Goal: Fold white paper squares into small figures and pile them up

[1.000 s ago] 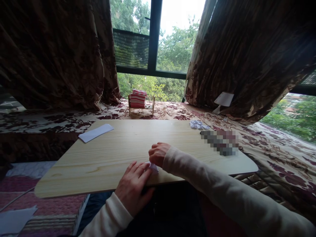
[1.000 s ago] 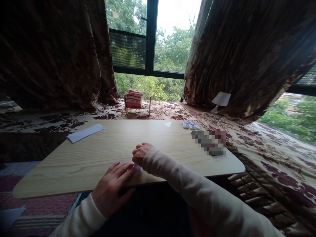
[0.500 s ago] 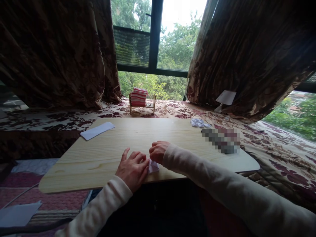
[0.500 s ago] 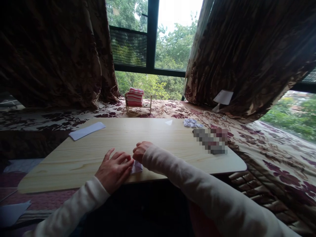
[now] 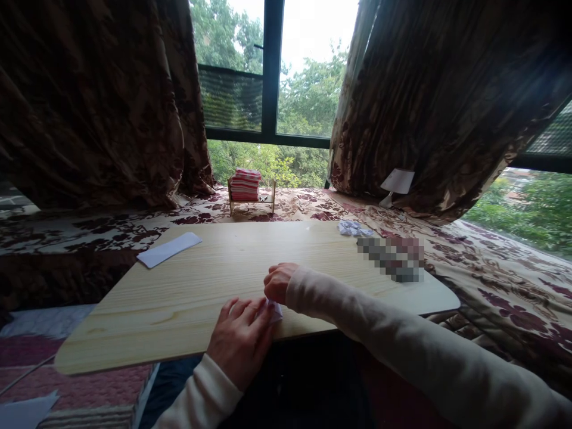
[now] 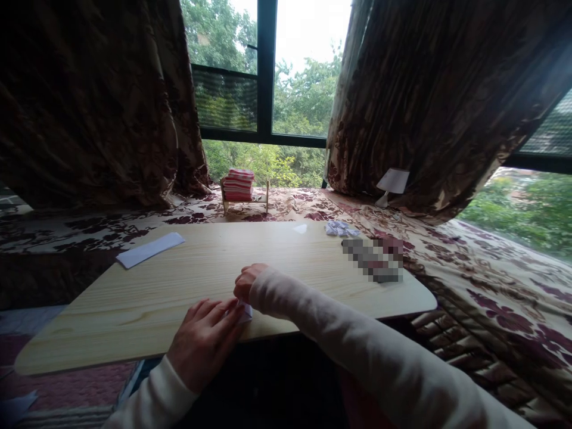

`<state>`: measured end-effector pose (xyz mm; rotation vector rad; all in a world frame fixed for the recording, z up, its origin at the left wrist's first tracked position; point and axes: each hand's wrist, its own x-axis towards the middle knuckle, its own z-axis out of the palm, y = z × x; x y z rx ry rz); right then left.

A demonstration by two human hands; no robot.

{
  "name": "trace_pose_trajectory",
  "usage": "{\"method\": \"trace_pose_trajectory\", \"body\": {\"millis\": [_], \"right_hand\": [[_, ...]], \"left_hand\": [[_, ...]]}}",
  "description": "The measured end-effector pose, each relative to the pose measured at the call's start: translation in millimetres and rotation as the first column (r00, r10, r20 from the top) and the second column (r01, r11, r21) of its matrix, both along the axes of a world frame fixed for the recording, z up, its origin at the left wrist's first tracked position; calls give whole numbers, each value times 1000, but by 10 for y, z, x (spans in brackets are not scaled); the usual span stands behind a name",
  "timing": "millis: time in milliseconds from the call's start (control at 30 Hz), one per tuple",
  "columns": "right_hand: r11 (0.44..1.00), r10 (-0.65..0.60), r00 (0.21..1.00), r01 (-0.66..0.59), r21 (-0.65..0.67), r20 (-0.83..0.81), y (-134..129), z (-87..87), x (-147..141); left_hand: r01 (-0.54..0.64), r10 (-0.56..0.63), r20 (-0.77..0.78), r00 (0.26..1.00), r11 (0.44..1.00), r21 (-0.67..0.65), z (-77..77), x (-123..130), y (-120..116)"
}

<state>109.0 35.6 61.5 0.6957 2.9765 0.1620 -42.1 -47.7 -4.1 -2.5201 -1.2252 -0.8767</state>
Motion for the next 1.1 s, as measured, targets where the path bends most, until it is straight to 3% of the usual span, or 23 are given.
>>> {"method": "trace_pose_trajectory", "body": {"millis": [100,167,267,400,567,900,1100], "right_hand": [[999,-40,999,40,-2,-27,14,10,67],[998,-67,980,70,9,-189,-21,18,174],[991,-89,855,126,37,-510,-178,-15,335],[982,-116,713,185,26,-691,-455,-195,364],[972,-119,671,231,54,-732,-564,-378,229],[957,-126,704,273,102,-699,-585,-353,172],[967,-89,722,228,113,-686,-540,-361,190]], "left_hand": [[-60,60,-35,998,998,-4,12,69,-39],[-99,99,-32,995,995,-2,8,122,-81],[-172,172,-25,985,985,-11,-9,221,-158],[-223,223,-21,975,974,-36,-37,336,-214],[-207,206,-40,978,978,-20,-108,354,-196],[-236,230,-76,970,968,-83,-140,364,-214],[-248,242,-68,968,963,-104,-128,363,-223]]}}
